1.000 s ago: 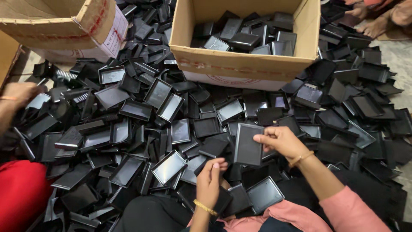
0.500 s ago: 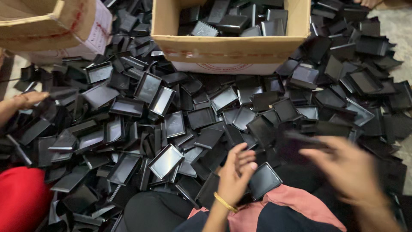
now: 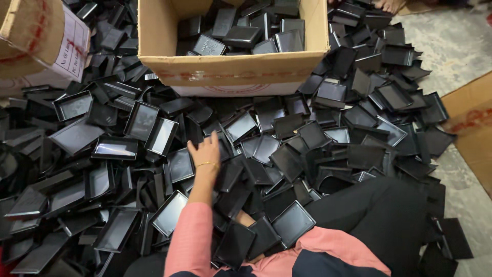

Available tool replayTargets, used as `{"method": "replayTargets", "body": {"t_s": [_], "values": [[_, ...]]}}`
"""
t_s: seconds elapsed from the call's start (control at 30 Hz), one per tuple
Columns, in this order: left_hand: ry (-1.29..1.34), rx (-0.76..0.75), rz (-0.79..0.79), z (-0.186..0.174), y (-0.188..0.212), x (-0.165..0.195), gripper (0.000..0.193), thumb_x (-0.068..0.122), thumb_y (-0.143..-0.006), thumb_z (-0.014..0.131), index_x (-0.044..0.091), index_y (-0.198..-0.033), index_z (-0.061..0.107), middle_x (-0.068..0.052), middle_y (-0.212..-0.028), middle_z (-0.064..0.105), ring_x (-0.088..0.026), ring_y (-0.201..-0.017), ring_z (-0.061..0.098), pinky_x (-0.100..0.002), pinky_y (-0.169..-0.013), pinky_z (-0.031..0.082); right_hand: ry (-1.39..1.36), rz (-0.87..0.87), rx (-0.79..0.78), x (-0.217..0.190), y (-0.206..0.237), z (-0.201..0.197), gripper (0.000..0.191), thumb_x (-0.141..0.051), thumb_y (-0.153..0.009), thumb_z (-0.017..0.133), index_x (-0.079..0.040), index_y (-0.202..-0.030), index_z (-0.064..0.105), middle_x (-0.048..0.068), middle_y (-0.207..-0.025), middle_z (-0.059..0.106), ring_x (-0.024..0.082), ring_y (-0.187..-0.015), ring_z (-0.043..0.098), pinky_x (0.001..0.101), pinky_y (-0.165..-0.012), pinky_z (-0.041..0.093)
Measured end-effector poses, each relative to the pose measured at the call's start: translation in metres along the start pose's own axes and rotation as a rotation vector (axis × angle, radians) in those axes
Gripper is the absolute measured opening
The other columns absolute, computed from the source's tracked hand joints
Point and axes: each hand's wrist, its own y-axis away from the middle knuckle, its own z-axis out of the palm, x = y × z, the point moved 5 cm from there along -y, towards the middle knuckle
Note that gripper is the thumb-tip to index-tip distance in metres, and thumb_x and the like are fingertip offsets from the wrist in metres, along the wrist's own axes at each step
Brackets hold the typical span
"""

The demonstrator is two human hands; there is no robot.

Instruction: The person sits on the floor and repeatedly picks up two black plastic components from a large pile. They align and snap the parts together, then place the assembled unit into a cardboard box. The process continues with multiple units.

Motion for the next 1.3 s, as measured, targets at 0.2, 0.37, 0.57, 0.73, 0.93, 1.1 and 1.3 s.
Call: {"method": "replayTargets", "body": {"t_s": [0.2, 0.37, 0.57, 0.73, 0.93, 1.1, 1.3], "values": [[0.432, 0.002, -0.162, -0.021, 0.050, -0.055, 0.028, 0.007, -0.090, 0.063, 0.012, -0.117, 0.062, -0.011, -0.114, 0.065, -0.032, -0.105, 0.064, -0.045, -0.085, 0.054, -0.032, -0.154, -0.065, -0.010, -0.019, 0.037, 0.051, -0.037, -0.085, 0.073, -0.012, -0.129, 0.068, 0.012, -0.115, 0.073, 0.027, -0.101, 0.070, 0.0360, -0.086, 0.055], [1.384, 0.196, -0.482, -0.040, 0.152, -0.085, 0.052, 0.000, -0.091, 0.064, 0.002, -0.142, 0.051, -0.016, -0.124, 0.057, -0.028, -0.109, 0.055, -0.040, -0.094, 0.044, 0.000, -0.556, -0.375, -0.105, -0.047, 0.186, 0.052, -0.041, -0.088, 0.070, -0.014, -0.133, 0.066, 0.014, -0.121, 0.072, 0.031, -0.108, 0.070, 0.0382, -0.091, 0.055], [2.266, 0.469, -0.731, -0.075, 0.255, -0.053, 0.072, 0.014, -0.078, 0.061, 0.007, -0.149, 0.046, -0.018, -0.143, 0.057, -0.034, -0.127, 0.060, -0.049, -0.105, 0.050, 0.573, -0.813, -0.586, -0.150, -0.015, 0.341, 0.097, -0.048, -0.082, 0.075, -0.031, -0.161, 0.021, 0.021, -0.149, 0.040, 0.040, -0.139, 0.040, 0.0730, -0.109, 0.025], [2.584, 0.341, -0.607, -0.077, 0.232, -0.013, 0.053, 0.047, -0.100, 0.049, 0.006, -0.133, 0.053, -0.023, -0.134, 0.061, -0.037, -0.117, 0.064, -0.051, -0.095, 0.055, 0.429, -1.004, -0.526, -0.147, 0.029, 0.326, 0.100, -0.028, -0.073, 0.080, -0.039, -0.159, 0.030, 0.017, -0.146, 0.046, 0.038, -0.134, 0.047, 0.0739, -0.106, 0.025], [2.344, -0.003, -0.820, -0.040, 0.201, 0.055, 0.052, 0.054, -0.106, 0.038, 0.011, -0.130, 0.057, -0.014, -0.117, 0.067, -0.024, -0.103, 0.064, -0.039, -0.090, 0.053, -0.782, -0.298, -1.064, -0.129, 0.067, 0.266, 0.095, -0.006, -0.071, 0.082, -0.014, -0.153, 0.034, 0.013, -0.134, 0.062, 0.026, -0.118, 0.062, 0.0453, -0.101, 0.051], [2.008, 0.044, -0.653, -0.054, 0.200, 0.079, 0.052, 0.050, -0.107, 0.033, 0.010, -0.129, 0.058, -0.008, -0.119, 0.065, -0.019, -0.107, 0.063, -0.033, -0.097, 0.050, -0.768, -0.240, -1.071, -0.123, 0.114, 0.250, 0.078, -0.001, -0.072, 0.084, -0.006, -0.141, 0.048, 0.013, -0.136, 0.062, 0.020, -0.124, 0.063, 0.0371, -0.100, 0.055], [1.773, 0.164, -0.420, -0.083, 0.202, 0.073, 0.057, 0.047, -0.111, 0.025, 0.005, -0.127, 0.060, -0.010, -0.135, 0.059, -0.023, -0.126, 0.056, -0.033, -0.110, 0.040, -0.635, -0.297, -1.154, -0.126, 0.132, 0.253, 0.068, -0.008, -0.074, 0.083, -0.006, -0.136, 0.056, 0.006, -0.132, 0.066, 0.016, -0.116, 0.066, 0.0326, -0.095, 0.057]]}}
